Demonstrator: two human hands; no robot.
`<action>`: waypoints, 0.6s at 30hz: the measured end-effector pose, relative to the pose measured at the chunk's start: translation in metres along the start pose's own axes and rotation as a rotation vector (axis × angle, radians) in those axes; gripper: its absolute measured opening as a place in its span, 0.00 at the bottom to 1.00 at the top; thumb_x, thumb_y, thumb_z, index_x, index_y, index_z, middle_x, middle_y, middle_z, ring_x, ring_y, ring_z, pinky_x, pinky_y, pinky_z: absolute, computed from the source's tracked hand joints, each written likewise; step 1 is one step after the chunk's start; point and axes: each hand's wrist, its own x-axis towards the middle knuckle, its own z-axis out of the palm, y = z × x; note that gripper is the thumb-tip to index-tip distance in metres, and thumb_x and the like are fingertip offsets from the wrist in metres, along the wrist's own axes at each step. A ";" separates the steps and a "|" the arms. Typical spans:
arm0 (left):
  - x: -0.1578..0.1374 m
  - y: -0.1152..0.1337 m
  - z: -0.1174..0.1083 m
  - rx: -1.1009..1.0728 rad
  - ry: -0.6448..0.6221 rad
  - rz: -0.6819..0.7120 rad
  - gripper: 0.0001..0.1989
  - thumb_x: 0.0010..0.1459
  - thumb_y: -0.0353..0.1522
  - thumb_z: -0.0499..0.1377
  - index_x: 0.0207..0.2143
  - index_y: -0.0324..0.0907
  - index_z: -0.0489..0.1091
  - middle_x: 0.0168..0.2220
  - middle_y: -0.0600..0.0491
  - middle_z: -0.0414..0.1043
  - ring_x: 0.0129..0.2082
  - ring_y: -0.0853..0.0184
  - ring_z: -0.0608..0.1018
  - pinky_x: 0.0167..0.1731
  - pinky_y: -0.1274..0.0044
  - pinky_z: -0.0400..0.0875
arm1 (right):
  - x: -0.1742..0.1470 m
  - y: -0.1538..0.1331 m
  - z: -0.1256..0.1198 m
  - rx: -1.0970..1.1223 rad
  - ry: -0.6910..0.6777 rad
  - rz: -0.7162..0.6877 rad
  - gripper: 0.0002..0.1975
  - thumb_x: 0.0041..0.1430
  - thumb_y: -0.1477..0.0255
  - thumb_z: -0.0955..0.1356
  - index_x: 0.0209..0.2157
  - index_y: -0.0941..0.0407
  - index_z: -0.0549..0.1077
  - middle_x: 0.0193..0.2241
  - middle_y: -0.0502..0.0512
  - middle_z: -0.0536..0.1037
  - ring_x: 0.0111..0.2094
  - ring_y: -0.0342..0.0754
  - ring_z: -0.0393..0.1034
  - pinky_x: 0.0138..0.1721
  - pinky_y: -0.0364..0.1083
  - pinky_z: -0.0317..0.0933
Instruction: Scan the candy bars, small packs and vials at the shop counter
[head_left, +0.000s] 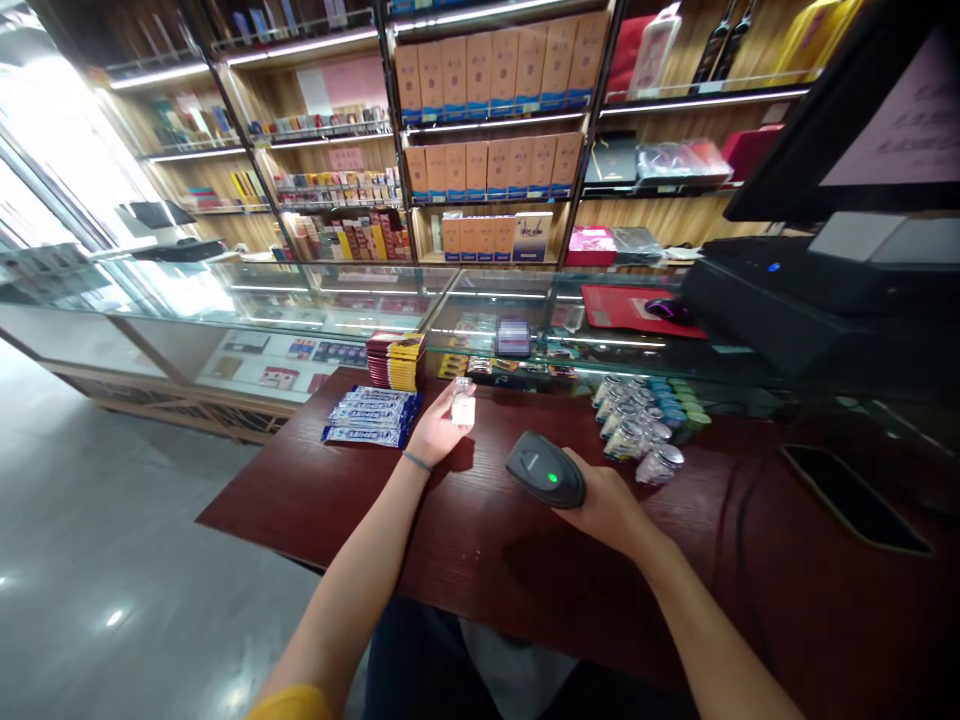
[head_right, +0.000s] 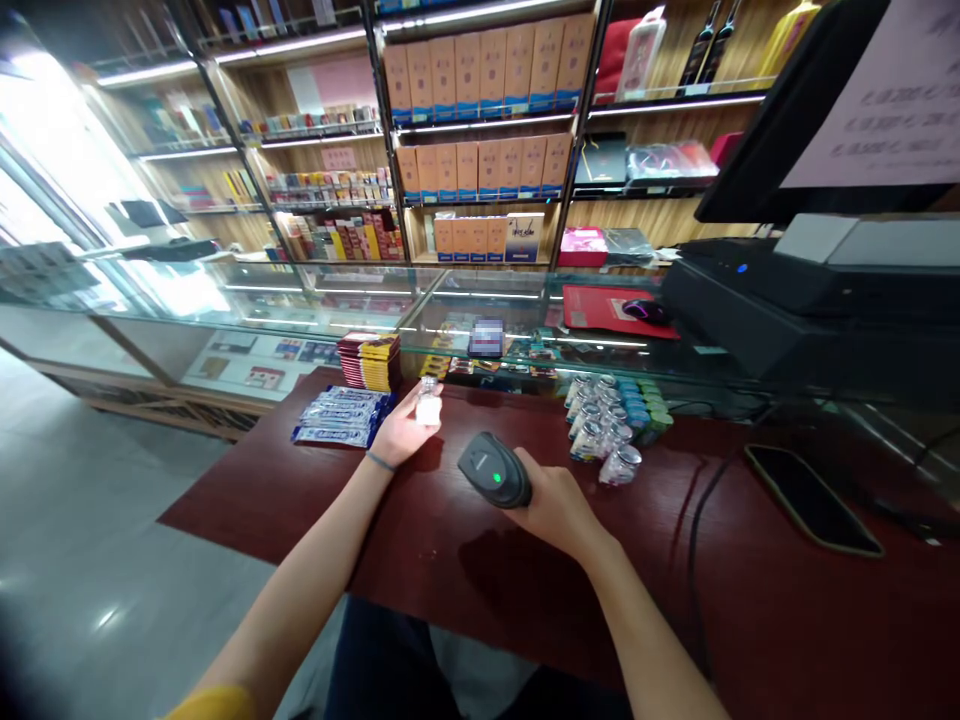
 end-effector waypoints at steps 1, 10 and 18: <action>0.000 0.000 0.000 -0.050 0.004 -0.014 0.21 0.67 0.37 0.60 0.61 0.49 0.70 0.60 0.47 0.74 0.49 0.64 0.80 0.40 0.74 0.76 | 0.000 0.001 0.000 0.001 0.016 -0.007 0.21 0.55 0.66 0.68 0.50 0.55 0.69 0.37 0.61 0.85 0.38 0.67 0.83 0.32 0.50 0.69; -0.001 0.001 0.000 -0.170 0.127 0.003 0.26 0.57 0.36 0.70 0.57 0.46 0.70 0.50 0.50 0.78 0.39 0.69 0.80 0.36 0.77 0.78 | -0.001 0.013 0.002 0.070 0.125 -0.026 0.20 0.57 0.65 0.67 0.51 0.55 0.68 0.36 0.60 0.85 0.38 0.63 0.83 0.34 0.50 0.71; 0.026 0.003 -0.021 0.684 0.358 0.448 0.27 0.56 0.33 0.68 0.58 0.44 0.70 0.51 0.45 0.76 0.49 0.60 0.80 0.52 0.66 0.76 | -0.002 0.023 -0.003 0.163 0.229 0.002 0.21 0.58 0.64 0.69 0.52 0.56 0.69 0.36 0.60 0.85 0.40 0.60 0.82 0.38 0.49 0.71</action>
